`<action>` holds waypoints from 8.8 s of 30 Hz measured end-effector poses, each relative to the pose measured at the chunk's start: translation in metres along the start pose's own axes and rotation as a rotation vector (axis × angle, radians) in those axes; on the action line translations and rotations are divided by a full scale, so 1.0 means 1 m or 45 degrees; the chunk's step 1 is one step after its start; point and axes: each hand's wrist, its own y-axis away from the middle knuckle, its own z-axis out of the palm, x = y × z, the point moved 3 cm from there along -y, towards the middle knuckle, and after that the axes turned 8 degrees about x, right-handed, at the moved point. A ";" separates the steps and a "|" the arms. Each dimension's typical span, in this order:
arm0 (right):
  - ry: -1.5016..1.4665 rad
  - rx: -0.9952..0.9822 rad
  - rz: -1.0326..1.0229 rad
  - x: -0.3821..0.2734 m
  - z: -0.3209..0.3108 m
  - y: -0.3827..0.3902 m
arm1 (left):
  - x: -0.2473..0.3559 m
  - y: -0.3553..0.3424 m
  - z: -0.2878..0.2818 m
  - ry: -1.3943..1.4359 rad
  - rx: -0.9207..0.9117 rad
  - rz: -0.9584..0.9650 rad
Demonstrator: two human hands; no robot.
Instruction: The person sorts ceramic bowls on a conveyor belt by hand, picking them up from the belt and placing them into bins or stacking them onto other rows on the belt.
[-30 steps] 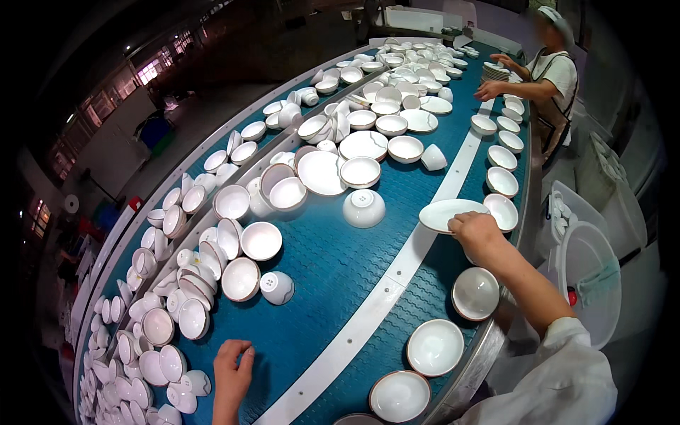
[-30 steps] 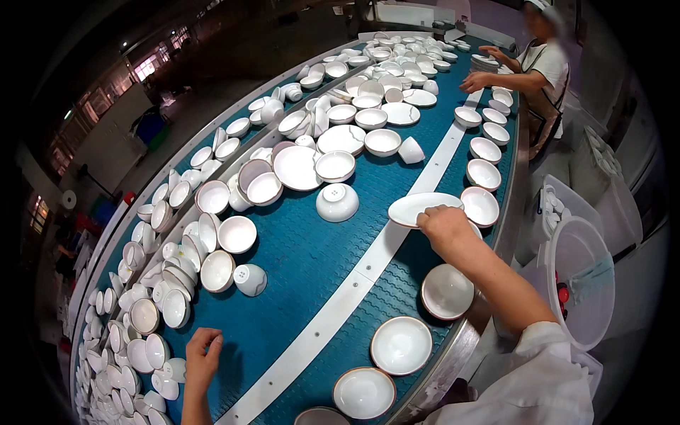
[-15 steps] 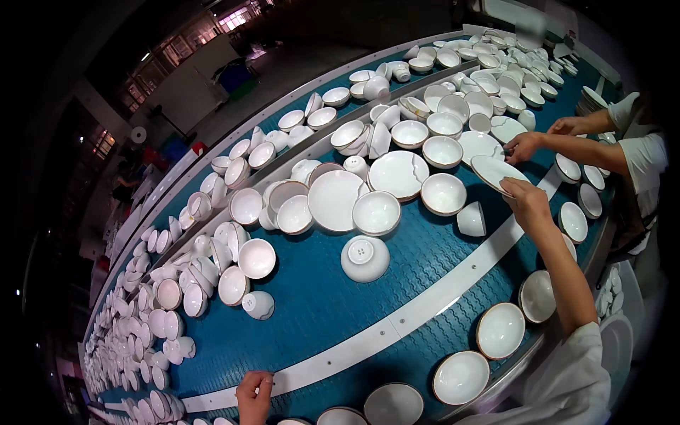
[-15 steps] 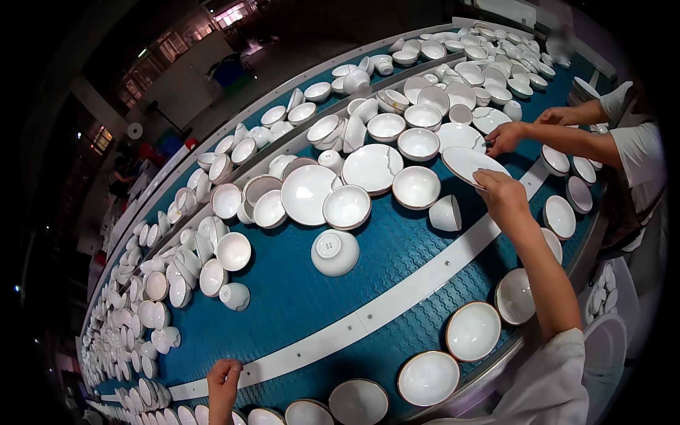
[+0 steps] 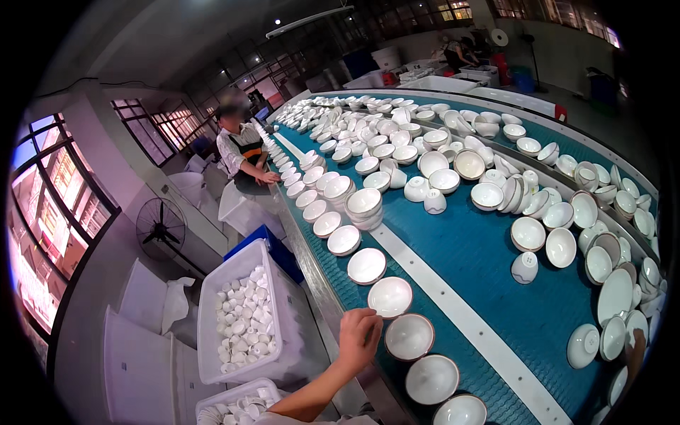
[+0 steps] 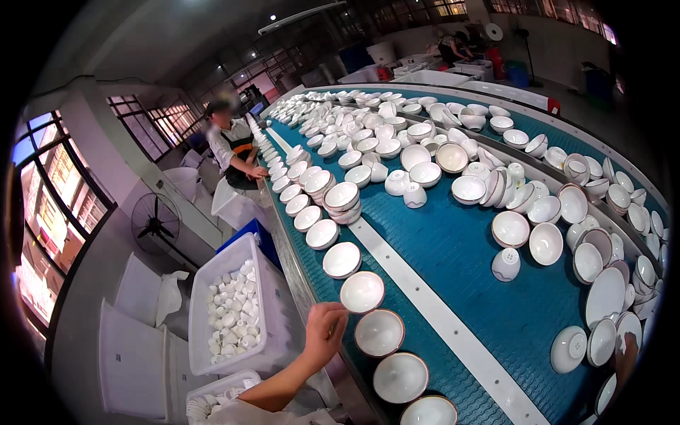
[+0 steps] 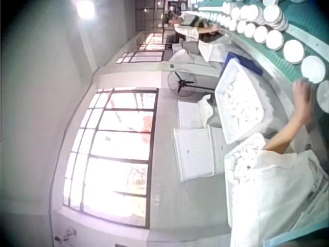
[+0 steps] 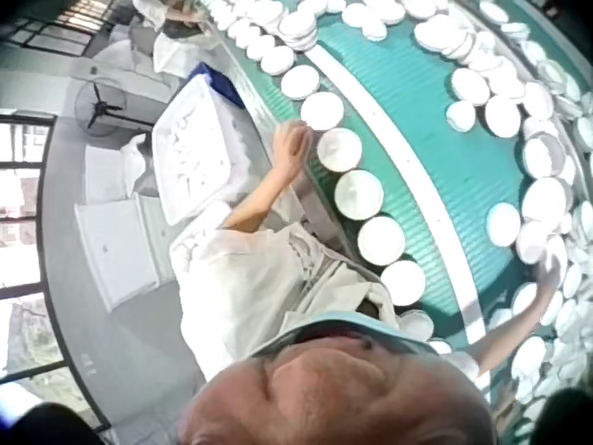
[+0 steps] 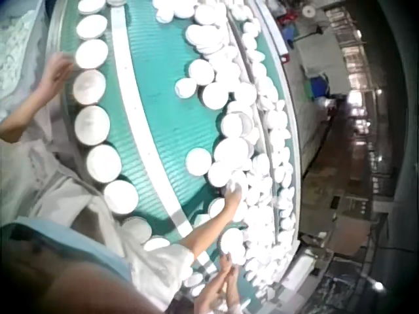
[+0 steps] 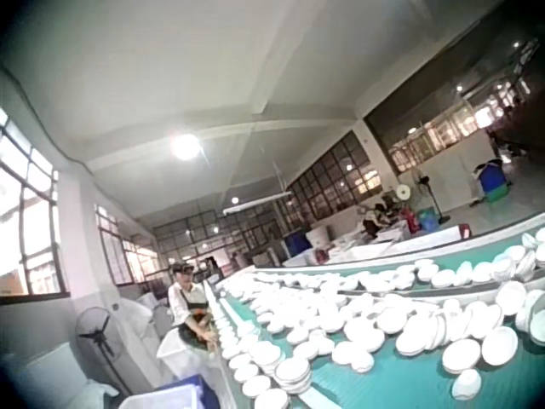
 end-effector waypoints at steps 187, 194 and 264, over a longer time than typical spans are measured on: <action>-0.555 -0.119 -0.217 -0.365 -0.311 0.439 | 0.333 0.147 -0.123 -0.009 -0.318 0.225; -0.560 -0.115 0.054 -0.332 -0.320 0.451 | 0.352 0.148 -0.092 0.035 -0.313 0.296; -0.501 -0.130 -0.054 -0.064 -0.579 0.502 | 0.673 0.334 -0.052 0.053 -0.284 0.216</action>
